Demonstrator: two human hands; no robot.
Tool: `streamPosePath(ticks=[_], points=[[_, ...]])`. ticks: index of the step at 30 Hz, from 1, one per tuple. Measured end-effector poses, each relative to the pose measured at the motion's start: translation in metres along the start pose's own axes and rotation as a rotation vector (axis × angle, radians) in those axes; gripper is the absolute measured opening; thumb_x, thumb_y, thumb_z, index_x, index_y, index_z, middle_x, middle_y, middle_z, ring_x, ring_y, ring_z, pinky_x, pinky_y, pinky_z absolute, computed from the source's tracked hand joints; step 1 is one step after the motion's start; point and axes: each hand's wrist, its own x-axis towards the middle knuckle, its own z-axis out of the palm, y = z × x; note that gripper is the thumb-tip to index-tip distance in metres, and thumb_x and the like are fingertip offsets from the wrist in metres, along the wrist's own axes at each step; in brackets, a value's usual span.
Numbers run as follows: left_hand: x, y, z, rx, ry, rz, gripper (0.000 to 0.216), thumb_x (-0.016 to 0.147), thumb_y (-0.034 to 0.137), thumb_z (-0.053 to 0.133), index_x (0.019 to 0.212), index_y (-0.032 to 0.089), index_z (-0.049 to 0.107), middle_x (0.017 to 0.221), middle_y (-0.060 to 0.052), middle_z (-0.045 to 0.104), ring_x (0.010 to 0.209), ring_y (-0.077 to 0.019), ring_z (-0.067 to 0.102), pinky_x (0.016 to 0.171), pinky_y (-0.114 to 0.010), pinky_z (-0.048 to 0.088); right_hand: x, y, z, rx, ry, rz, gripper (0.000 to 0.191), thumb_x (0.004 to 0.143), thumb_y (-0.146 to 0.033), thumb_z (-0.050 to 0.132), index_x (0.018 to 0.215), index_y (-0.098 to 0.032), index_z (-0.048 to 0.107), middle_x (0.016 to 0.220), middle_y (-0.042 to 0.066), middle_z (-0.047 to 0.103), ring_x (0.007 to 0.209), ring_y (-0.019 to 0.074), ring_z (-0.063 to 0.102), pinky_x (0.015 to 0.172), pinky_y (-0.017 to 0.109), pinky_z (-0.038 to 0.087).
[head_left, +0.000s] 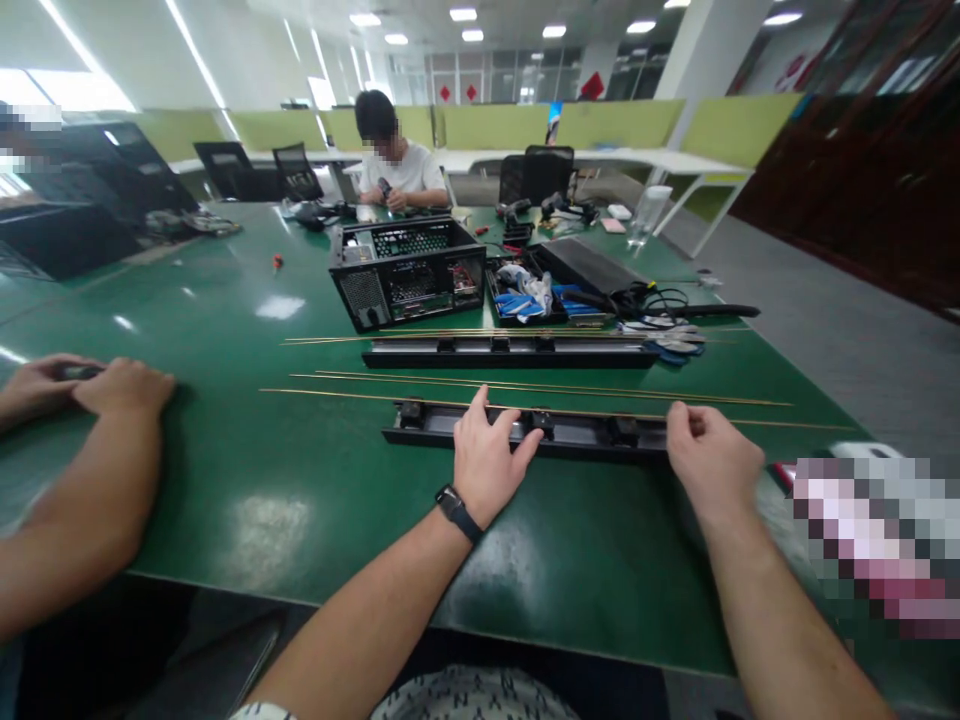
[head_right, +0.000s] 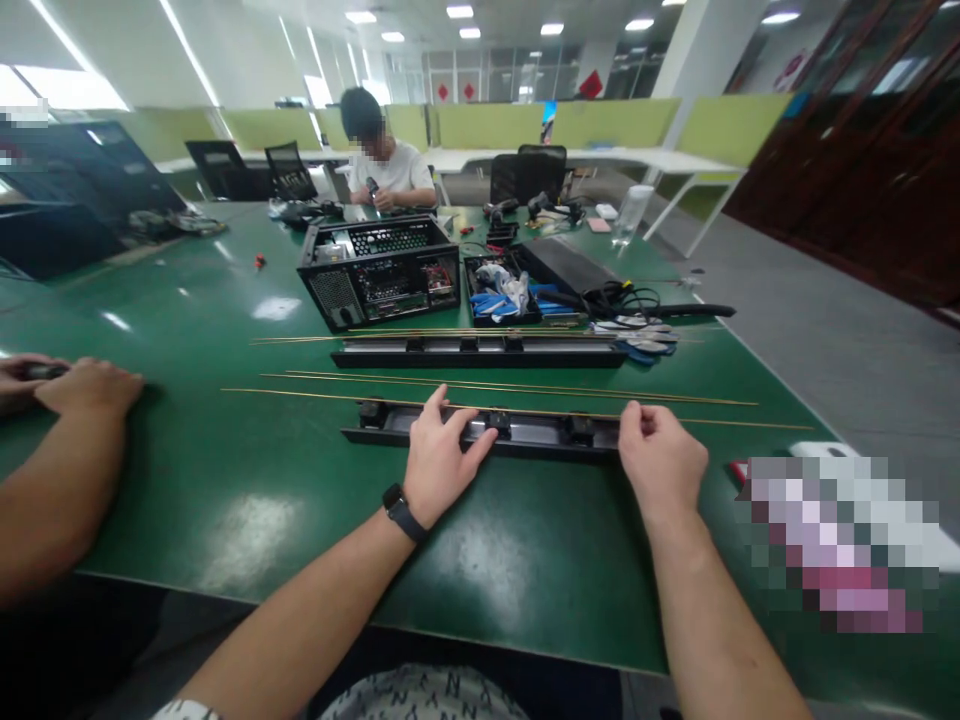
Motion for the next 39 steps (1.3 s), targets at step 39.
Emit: streamPosePath(ticks=[39], points=[[0.005,-0.067,-0.033,0.184,0.247,-0.196,0.033,0.100,0.016,0.057,0.129,0.015,0.072,0.139,-0.022,0.060,0.136,-0.0362,0.059,0.115,-0.055,0.052,-0.001,0.004,0.000,0.018,-0.057,-0.028,0.043,0.093,-0.058,0.051,0.095,-0.024,0.076,0.085,0.010,0.077,0.084,0.0293,0.070,0.078,0.039,0.047]])
